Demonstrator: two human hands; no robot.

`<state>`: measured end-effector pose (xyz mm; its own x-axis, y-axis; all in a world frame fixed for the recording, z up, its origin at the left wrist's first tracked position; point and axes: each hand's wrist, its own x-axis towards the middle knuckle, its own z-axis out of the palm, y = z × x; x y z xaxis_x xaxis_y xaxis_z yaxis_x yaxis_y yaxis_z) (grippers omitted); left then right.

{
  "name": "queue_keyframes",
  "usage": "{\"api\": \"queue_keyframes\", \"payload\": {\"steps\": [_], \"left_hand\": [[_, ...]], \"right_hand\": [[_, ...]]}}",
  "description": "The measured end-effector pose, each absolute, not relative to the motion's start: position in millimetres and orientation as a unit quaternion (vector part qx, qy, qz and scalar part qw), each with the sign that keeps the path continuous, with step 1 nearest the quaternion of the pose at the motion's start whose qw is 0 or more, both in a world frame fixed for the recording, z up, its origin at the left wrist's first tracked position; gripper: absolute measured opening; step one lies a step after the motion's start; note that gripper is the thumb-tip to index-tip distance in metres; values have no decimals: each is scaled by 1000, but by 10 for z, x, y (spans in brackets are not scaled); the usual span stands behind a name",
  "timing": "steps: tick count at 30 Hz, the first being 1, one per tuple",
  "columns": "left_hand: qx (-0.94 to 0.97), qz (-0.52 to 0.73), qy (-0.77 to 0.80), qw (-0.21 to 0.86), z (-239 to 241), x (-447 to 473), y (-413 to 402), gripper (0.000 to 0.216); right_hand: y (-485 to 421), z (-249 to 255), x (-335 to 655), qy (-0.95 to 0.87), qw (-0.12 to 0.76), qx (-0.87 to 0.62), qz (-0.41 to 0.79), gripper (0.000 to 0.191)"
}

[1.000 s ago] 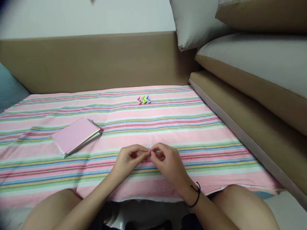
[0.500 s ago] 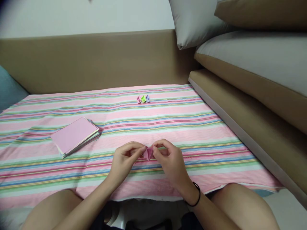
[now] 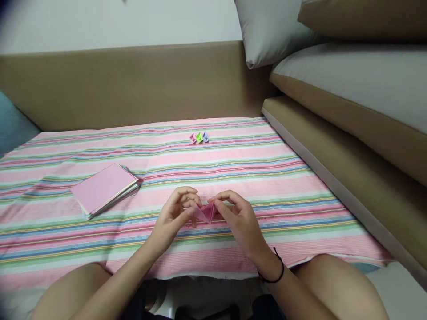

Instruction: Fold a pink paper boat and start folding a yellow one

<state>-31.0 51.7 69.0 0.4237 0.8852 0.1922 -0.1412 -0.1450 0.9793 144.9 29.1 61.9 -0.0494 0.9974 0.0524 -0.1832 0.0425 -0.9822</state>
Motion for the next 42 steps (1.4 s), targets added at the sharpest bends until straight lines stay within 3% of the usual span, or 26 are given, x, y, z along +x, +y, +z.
{"api": "queue_keyframes", "payload": {"steps": [5, 12, 15, 18, 21, 24, 33, 37, 42], "left_hand": [[749, 403, 295, 435, 706, -372, 554, 14], [803, 419, 266, 329, 726, -431, 570, 16], [811, 420, 290, 285, 734, -451, 582, 17], [817, 416, 307, 254, 724, -466, 590, 16], [820, 426, 312, 223, 707, -474, 586, 16], [812, 436, 321, 218, 707, -471, 570, 16], [790, 450, 346, 231, 723, -466, 538, 24], [845, 417, 288, 172, 727, -512, 551, 5], [890, 365, 263, 72, 695, -554, 551, 21]], "right_hand": [[282, 642, 1476, -488, 554, -415, 531, 12], [278, 688, 1538, -599, 528, -409, 442, 17], [282, 722, 1563, -623, 496, -397, 456, 11], [282, 742, 1579, -661, 463, -415, 420, 14], [281, 734, 1594, -725, 465, -422, 282, 4], [270, 712, 1598, -750, 481, -413, 189, 10], [247, 735, 1561, -737, 492, -426, 179, 12], [248, 727, 1574, -772, 476, -395, 143, 12], [232, 660, 1576, -821, 425, -373, 74, 25]]}}
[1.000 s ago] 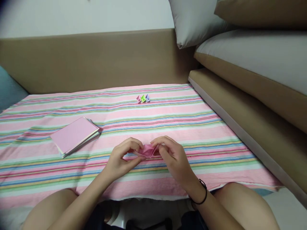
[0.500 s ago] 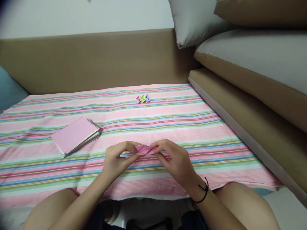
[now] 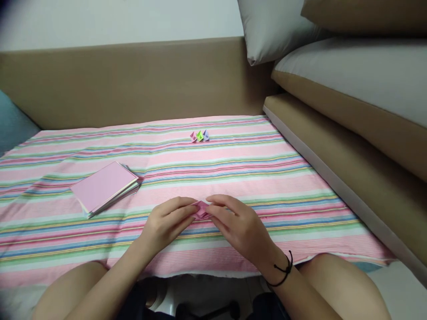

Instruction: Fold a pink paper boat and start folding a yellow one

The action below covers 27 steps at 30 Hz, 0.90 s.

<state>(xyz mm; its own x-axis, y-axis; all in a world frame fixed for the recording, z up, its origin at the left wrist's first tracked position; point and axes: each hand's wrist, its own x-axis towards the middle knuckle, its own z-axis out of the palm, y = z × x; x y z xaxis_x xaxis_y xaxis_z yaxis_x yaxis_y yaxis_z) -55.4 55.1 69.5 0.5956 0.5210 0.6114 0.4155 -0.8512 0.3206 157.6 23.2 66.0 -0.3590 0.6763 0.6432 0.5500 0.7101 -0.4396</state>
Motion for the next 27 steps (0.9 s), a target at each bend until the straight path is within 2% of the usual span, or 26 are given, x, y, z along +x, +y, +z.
{"api": "queue_keyframes", "payload": {"steps": [5, 10, 13, 16, 19, 22, 27], "left_hand": [[906, 342, 250, -7, 662, -523, 518, 20], [902, 351, 251, 6, 679, -492, 503, 14], [877, 376, 273, 124, 700, -460, 521, 9], [791, 381, 337, 339, 693, -406, 540, 7], [653, 375, 387, 533, 664, -356, 548, 27], [601, 378, 396, 583, 667, -352, 563, 40], [599, 291, 378, 643, 751, -422, 600, 30]], "right_hand": [[228, 618, 1546, -835, 399, -376, 46, 29], [220, 655, 1509, -830, 405, -380, 55, 24], [229, 685, 1500, -809, 424, -391, 112, 20], [252, 709, 1499, -748, 435, -429, 261, 12], [278, 715, 1493, -636, 416, -470, 449, 17], [299, 702, 1481, -555, 408, -465, 556, 26], [317, 669, 1504, -495, 395, -448, 631, 37]]}}
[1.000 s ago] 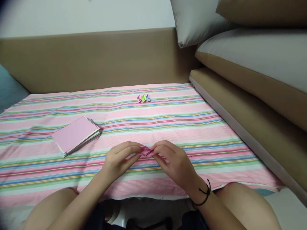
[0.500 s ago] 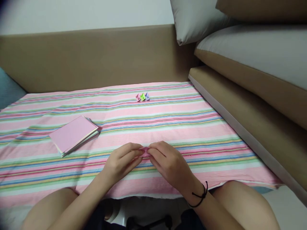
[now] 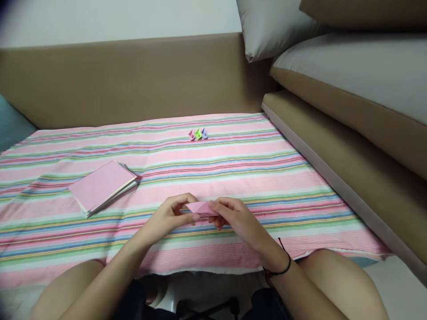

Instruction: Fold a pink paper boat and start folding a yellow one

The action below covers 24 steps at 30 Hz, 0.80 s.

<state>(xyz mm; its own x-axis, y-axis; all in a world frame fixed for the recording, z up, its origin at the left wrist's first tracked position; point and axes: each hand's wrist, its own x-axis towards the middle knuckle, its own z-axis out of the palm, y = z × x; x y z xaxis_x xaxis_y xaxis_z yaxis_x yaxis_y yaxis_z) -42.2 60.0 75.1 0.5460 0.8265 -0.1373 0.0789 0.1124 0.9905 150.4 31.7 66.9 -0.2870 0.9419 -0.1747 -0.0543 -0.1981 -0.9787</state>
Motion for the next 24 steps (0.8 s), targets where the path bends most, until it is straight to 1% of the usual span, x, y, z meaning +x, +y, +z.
{"api": "queue_keyframes", "payload": {"steps": [3, 6, 11, 14, 18, 20, 22, 24], "left_hand": [[546, 265, 373, 702, 762, -426, 595, 29], [493, 285, 396, 721, 743, -400, 585, 28], [485, 341, 386, 707, 747, -406, 601, 25], [526, 328, 374, 690, 768, -428, 597, 24], [606, 306, 369, 634, 772, -416, 559, 25], [625, 320, 377, 604, 755, -393, 545, 24], [607, 363, 382, 595, 724, -361, 545, 20], [560, 415, 376, 610, 686, -322, 551, 34]], "right_hand": [[320, 660, 1533, -493, 382, -447, 642, 37], [320, 677, 1550, -481, 373, -448, 655, 35], [329, 736, 1581, -446, 388, -452, 668, 32], [324, 749, 1591, -461, 388, -443, 665, 31], [310, 716, 1552, -512, 359, -416, 660, 25], [302, 685, 1512, -543, 363, -416, 632, 23], [289, 656, 1467, -568, 409, -436, 565, 19], [271, 634, 1427, -599, 470, -456, 460, 12]]}}
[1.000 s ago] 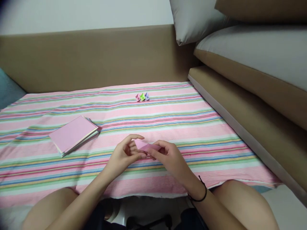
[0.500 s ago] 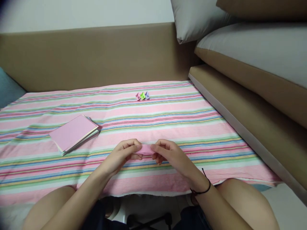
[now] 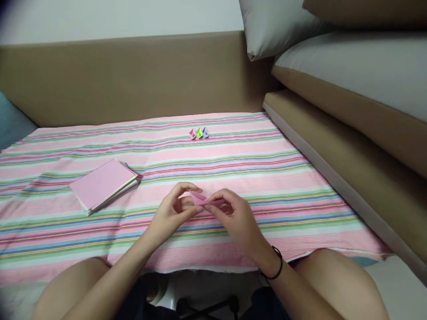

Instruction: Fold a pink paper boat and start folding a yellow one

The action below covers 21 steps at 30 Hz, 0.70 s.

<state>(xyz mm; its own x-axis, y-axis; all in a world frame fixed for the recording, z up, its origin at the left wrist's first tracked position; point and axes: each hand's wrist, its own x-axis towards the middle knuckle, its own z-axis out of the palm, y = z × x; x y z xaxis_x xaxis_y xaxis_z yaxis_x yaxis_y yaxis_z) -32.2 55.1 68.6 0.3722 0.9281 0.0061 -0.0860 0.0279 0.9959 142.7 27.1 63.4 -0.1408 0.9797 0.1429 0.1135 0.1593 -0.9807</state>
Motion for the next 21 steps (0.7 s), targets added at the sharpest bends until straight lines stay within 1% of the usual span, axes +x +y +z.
{"api": "queue_keyframes", "payload": {"steps": [1, 2, 4, 6, 8, 10, 13, 17, 19, 21], "left_hand": [[533, 435, 371, 624, 668, -301, 552, 40], [509, 450, 367, 635, 654, -280, 551, 40], [481, 474, 360, 644, 640, -243, 538, 32], [476, 494, 353, 637, 648, -220, 514, 25], [479, 516, 343, 622, 665, -214, 489, 21], [488, 531, 337, 606, 677, -222, 477, 18], [503, 533, 338, 591, 672, -247, 484, 16], [524, 506, 348, 590, 657, -283, 511, 17], [537, 488, 350, 592, 658, -297, 520, 17], [543, 472, 355, 597, 665, -307, 527, 16]], "right_hand": [[261, 627, 1412, -620, 494, -459, 401, 8], [251, 622, 1401, -645, 510, -455, 342, 7], [236, 620, 1395, -698, 521, -429, 239, 14], [226, 629, 1407, -741, 521, -387, 173, 22], [217, 650, 1430, -769, 517, -346, 148, 27], [201, 683, 1453, -780, 513, -324, 153, 30], [170, 740, 1475, -774, 507, -334, 182, 32], [165, 788, 1491, -737, 496, -389, 244, 18], [184, 794, 1505, -707, 478, -421, 308, 11], [207, 794, 1524, -676, 453, -445, 375, 10]]}}
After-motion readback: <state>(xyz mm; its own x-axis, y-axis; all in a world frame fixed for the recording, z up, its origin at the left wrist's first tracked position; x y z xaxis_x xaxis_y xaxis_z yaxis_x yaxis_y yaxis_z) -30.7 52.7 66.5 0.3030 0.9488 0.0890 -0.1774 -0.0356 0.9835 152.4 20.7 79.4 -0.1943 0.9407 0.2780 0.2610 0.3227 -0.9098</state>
